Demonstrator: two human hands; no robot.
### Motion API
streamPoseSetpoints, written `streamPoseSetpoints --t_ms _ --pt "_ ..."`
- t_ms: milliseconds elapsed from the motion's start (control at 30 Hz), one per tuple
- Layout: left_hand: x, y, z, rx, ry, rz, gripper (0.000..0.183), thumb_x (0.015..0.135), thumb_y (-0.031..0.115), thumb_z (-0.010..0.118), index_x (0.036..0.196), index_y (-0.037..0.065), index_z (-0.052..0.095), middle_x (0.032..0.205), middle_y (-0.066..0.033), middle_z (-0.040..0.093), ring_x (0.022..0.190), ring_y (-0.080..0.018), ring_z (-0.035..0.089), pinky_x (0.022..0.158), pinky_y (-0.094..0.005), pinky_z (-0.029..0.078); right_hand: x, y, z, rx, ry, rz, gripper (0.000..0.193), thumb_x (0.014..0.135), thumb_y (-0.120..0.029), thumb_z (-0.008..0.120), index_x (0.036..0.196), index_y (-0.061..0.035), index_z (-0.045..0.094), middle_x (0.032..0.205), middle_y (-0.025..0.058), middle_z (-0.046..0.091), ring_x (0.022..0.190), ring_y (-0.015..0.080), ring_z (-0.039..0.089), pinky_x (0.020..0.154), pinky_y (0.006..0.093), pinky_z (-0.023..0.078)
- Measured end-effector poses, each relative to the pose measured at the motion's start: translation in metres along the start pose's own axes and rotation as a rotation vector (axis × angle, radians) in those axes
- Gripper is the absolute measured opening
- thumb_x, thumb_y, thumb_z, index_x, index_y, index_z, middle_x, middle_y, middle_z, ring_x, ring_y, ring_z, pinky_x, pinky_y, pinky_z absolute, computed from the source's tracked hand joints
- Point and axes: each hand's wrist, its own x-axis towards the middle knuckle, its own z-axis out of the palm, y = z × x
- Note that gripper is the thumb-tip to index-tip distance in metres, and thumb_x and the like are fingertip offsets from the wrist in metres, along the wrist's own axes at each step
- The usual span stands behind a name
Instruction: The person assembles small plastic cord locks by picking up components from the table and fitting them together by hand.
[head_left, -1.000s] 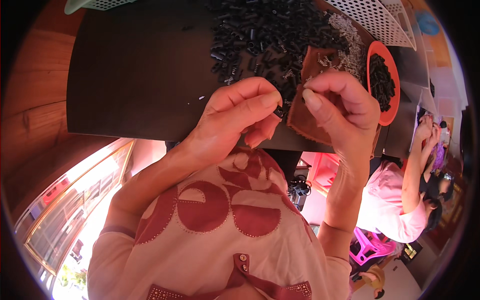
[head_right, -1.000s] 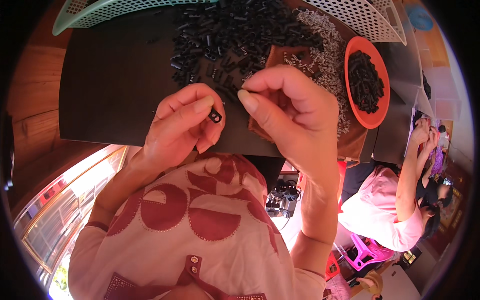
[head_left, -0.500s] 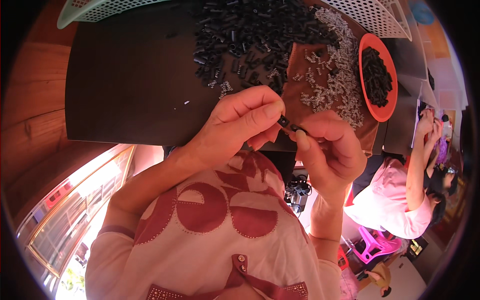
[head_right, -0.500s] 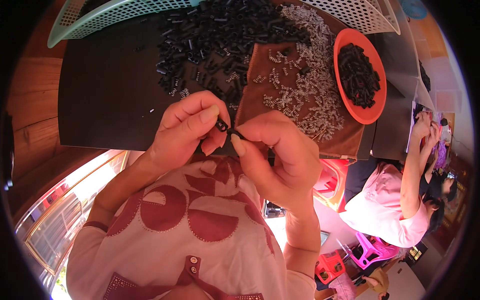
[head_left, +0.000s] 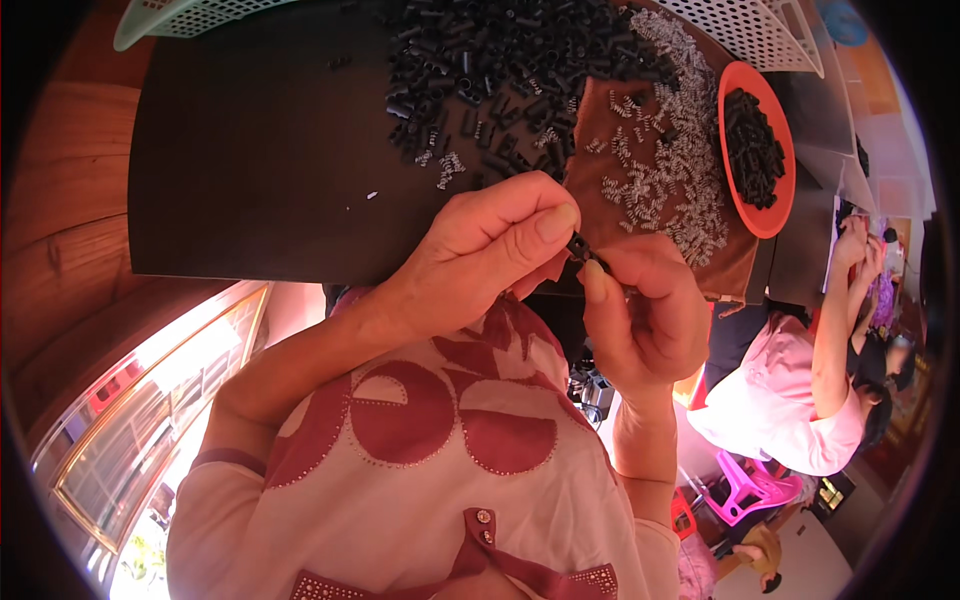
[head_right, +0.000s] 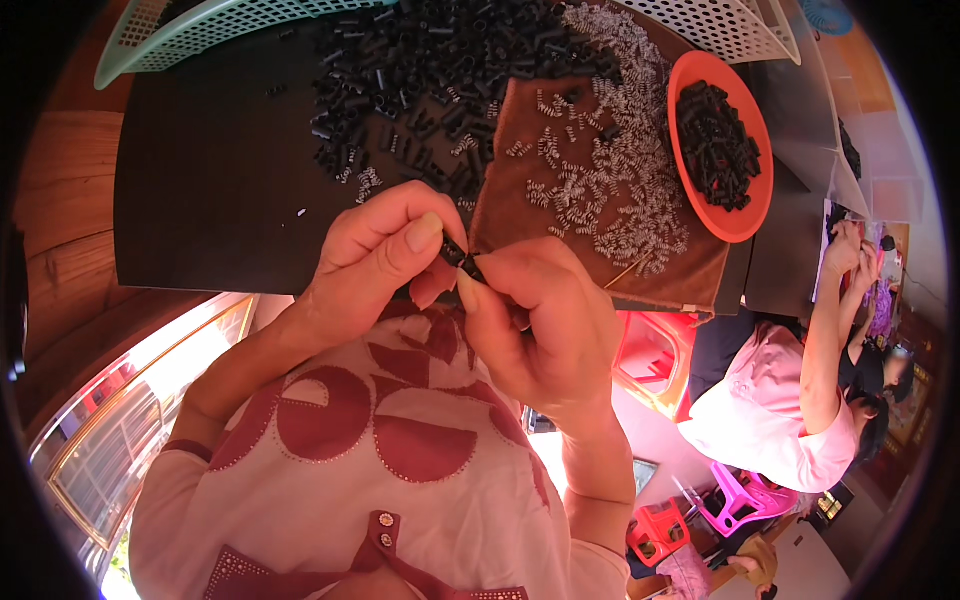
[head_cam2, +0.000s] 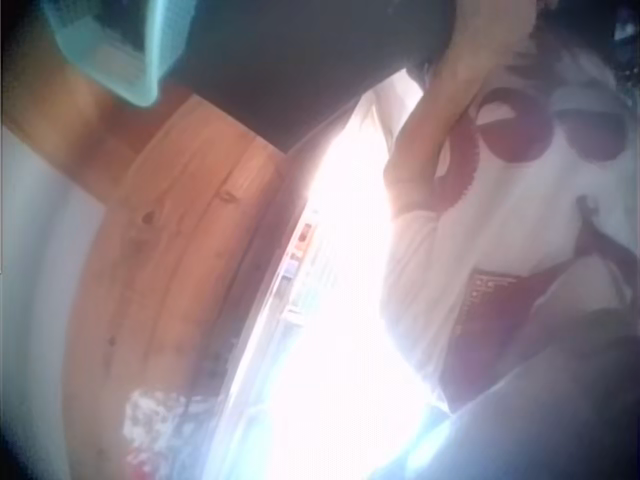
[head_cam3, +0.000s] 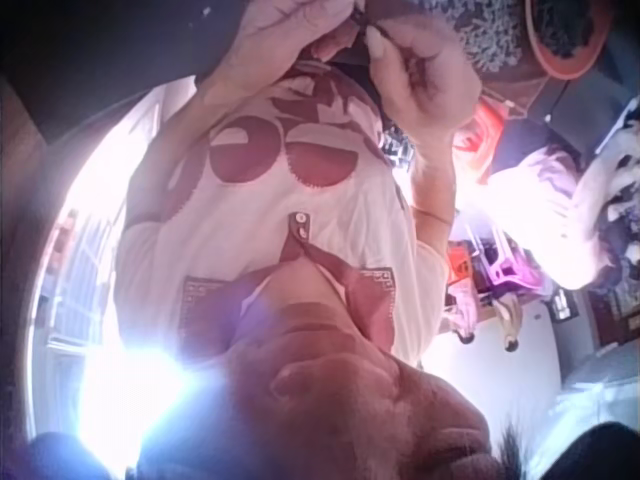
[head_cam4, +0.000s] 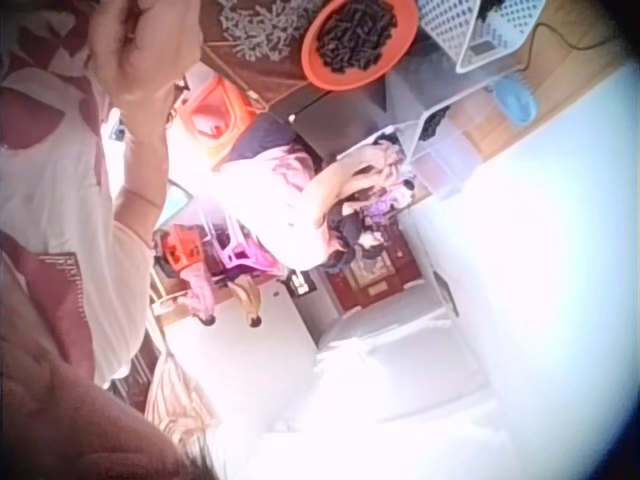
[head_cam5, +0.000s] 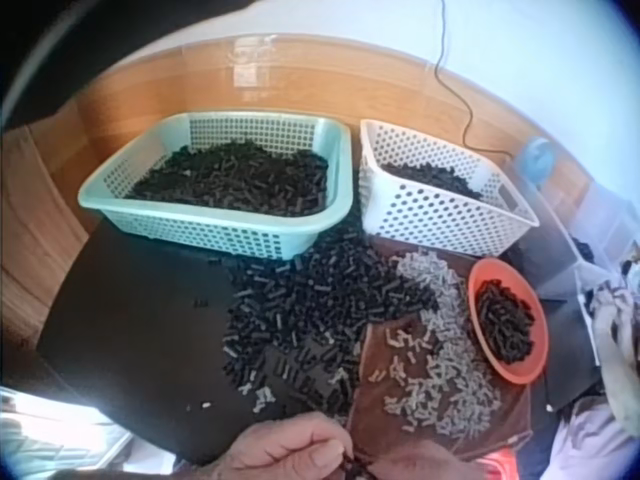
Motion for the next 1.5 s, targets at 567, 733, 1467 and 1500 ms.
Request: streamPoseSetpoints --t_ms 567,733,1467,1500 --pt "-0.003 -0.002 -0.002 0.096 0.003 0.004 0.028 0.101 0.026 0.045 0.094 0.002 0.057 0.082 -0.0007 0.055 0.062 -0.0041 0.051 0.055 -0.0177 0.041 0.001 -0.008 -0.003 -0.128 -0.135 -0.053 0.025 0.074 -0.001 0.076 0.088 0.0023 0.056 0.069 0.0106 0.057 0.052 0.021 0.054 0.042 0.0296 0.04" --pt "-0.004 0.003 -0.001 0.061 0.022 -0.092 0.031 0.1 0.03 0.046 0.094 0.002 0.057 0.083 -0.0001 0.056 0.063 -0.0029 0.053 0.055 -0.0166 0.042 0.0 -0.004 0.0 -0.15 -0.118 -0.15 0.029 0.072 -0.004 0.078 0.09 0.0011 0.055 0.07 0.0105 0.059 0.052 0.0209 0.055 0.04 0.0292 0.04" --pt "-0.005 0.001 -0.004 -0.068 -0.031 -0.163 0.03 0.098 0.03 0.05 0.091 0.002 0.057 0.077 -0.0007 0.057 0.058 -0.0016 0.051 0.051 -0.0161 0.04 -0.001 0.001 -0.001 0.021 -0.147 0.054 0.035 0.069 -0.01 0.08 0.093 0.0006 0.058 0.07 0.0077 0.055 0.05 0.0177 0.05 0.042 0.0277 0.038" --pt "-0.006 0.0 -0.004 -0.145 -0.037 -0.178 0.03 0.098 0.031 0.051 0.09 0.002 0.057 0.076 -0.0015 0.058 0.056 -0.0019 0.05 0.05 -0.0164 0.04 0.004 -0.002 -0.003 0.003 -0.169 0.074 0.038 0.069 -0.012 0.08 0.097 0.0018 0.059 0.07 0.0078 0.055 0.051 0.0173 0.051 0.043 0.0278 0.039"
